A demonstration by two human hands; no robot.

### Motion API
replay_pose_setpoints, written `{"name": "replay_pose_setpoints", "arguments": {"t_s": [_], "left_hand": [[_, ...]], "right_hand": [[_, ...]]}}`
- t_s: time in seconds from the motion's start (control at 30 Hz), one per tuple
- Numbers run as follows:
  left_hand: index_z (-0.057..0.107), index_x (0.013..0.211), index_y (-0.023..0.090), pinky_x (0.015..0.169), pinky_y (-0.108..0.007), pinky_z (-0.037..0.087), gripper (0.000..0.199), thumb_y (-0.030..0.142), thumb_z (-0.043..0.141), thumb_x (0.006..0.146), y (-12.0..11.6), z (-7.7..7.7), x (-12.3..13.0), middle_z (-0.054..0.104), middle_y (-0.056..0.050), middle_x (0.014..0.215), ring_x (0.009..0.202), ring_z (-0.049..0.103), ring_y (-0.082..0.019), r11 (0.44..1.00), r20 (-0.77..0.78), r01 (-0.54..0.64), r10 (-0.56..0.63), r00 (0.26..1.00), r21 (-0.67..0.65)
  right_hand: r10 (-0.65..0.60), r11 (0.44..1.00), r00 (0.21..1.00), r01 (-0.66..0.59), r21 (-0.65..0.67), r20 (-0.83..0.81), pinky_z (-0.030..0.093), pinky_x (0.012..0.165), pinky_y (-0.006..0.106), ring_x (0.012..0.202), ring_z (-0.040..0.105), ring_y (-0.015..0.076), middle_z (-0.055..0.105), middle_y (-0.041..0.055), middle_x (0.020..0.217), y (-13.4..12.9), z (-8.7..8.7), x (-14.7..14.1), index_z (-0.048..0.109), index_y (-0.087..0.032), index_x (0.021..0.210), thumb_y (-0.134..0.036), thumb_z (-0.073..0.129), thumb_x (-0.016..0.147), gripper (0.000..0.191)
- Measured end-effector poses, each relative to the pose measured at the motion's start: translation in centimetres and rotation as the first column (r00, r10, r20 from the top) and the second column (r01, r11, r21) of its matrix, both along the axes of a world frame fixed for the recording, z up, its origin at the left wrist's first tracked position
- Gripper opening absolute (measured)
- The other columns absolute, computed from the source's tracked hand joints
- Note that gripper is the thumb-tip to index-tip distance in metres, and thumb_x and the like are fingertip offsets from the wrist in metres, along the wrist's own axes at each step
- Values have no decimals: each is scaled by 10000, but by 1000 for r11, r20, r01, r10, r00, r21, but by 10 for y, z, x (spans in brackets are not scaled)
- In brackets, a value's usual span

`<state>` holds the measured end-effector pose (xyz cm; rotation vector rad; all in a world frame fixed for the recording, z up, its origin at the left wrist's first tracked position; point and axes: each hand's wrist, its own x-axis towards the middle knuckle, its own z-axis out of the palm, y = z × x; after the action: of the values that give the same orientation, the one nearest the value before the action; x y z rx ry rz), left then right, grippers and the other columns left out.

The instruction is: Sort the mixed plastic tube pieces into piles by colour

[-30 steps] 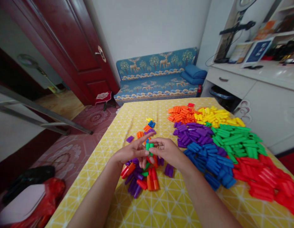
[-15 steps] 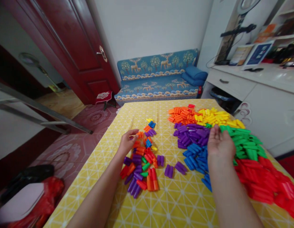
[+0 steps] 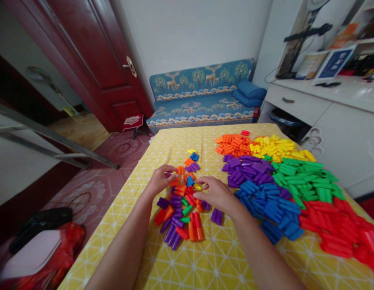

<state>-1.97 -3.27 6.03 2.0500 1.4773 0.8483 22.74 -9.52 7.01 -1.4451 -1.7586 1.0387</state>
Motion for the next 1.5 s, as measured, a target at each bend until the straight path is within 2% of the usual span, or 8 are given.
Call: {"name": "replay_pose_setpoints", "arguments": {"t_s": [0.1, 0.23, 0.47, 0.57, 0.7, 0.87, 1.23, 1.5], "left_hand": [[724, 930, 169, 628, -247, 497, 321, 377, 726, 686, -6, 25, -19, 716, -57, 832, 698, 640, -163, 968, -47, 176, -188, 981, -178], [712, 1047, 213, 567, -222, 465, 483, 328, 791, 585, -18, 38, -21, 720, -48, 904, 646, 630, -150, 892, -109, 359, -400, 910, -275], [735, 847, 208, 684, -249, 475, 298, 194, 780, 552, -23, 16, 26, 703, -19, 806, 734, 621, -178, 923, -94, 374, -382, 919, -92], [710, 905, 173, 693, -254, 488, 252, 217, 722, 657, -17, 8, 30, 699, -31, 836, 736, 624, -166, 957, 119, 268, -255, 960, -109], [680, 994, 143, 772, -292, 514, 284, 239, 686, 727, -9, -6, 30, 705, -73, 946, 834, 654, -183, 964, 364, 212, -143, 921, -158], [728, 899, 170, 981, -369, 446, 157, 235, 656, 776, -8, -17, 33, 694, -94, 1068, 1055, 613, -215, 986, 363, 166, -151, 920, -10], [746, 867, 185, 917, -336, 480, 135, 257, 665, 785, -10, -26, 37, 674, -92, 1074, 1021, 616, -207, 975, 243, 190, -212, 947, 111], [747, 908, 192, 954, -351, 467, 275, 65, 637, 690, -15, -23, 38, 634, -93, 1163, 1100, 587, -227, 955, 149, 244, -269, 952, 167]], "right_hand": [[92, 992, 936, -118, 55, 340, 461, 744, 312, 896, 637, 238, 675, 45, 1032, -10, 7, 5, 672, -279, 1105, -364, 795, 554, 570], [150, 985, 885, -172, 10, 440, 439, 720, 317, 903, 644, 277, 690, 41, 1000, -15, 12, 4, 662, -310, 1133, -407, 810, 539, 620], [-26, 996, 1000, 25, 81, 5, 466, 742, 315, 889, 638, 228, 670, 49, 1053, -8, -21, -40, 508, -269, 1294, -198, 696, 609, 714], [-38, 999, 928, 37, -10, -372, 498, 743, 298, 861, 638, 181, 656, 27, 1035, -4, -30, -49, 462, -248, 1276, -193, 661, 655, 655], [-112, 993, 813, 116, -30, -571, 509, 798, 304, 921, 629, 178, 639, 29, 1054, -2, -33, -54, 459, -238, 1220, -237, 691, 668, 599], [-171, 984, 751, 92, -155, -638, 503, 595, 239, 804, 621, 160, 653, 29, 1003, -1, -34, -50, 530, -235, 1145, -351, 686, 716, 471], [-299, 948, 636, 114, -297, -711, 521, 550, 216, 694, 640, 130, 670, 20, 880, 2, -39, -43, 625, -230, 941, -466, 678, 745, 311], [-129, 991, 812, 86, -102, -570, 516, 583, 257, 642, 608, 133, 682, 7, 873, -4, -32, -47, 544, -263, 1264, -399, 694, 750, 552]]}}
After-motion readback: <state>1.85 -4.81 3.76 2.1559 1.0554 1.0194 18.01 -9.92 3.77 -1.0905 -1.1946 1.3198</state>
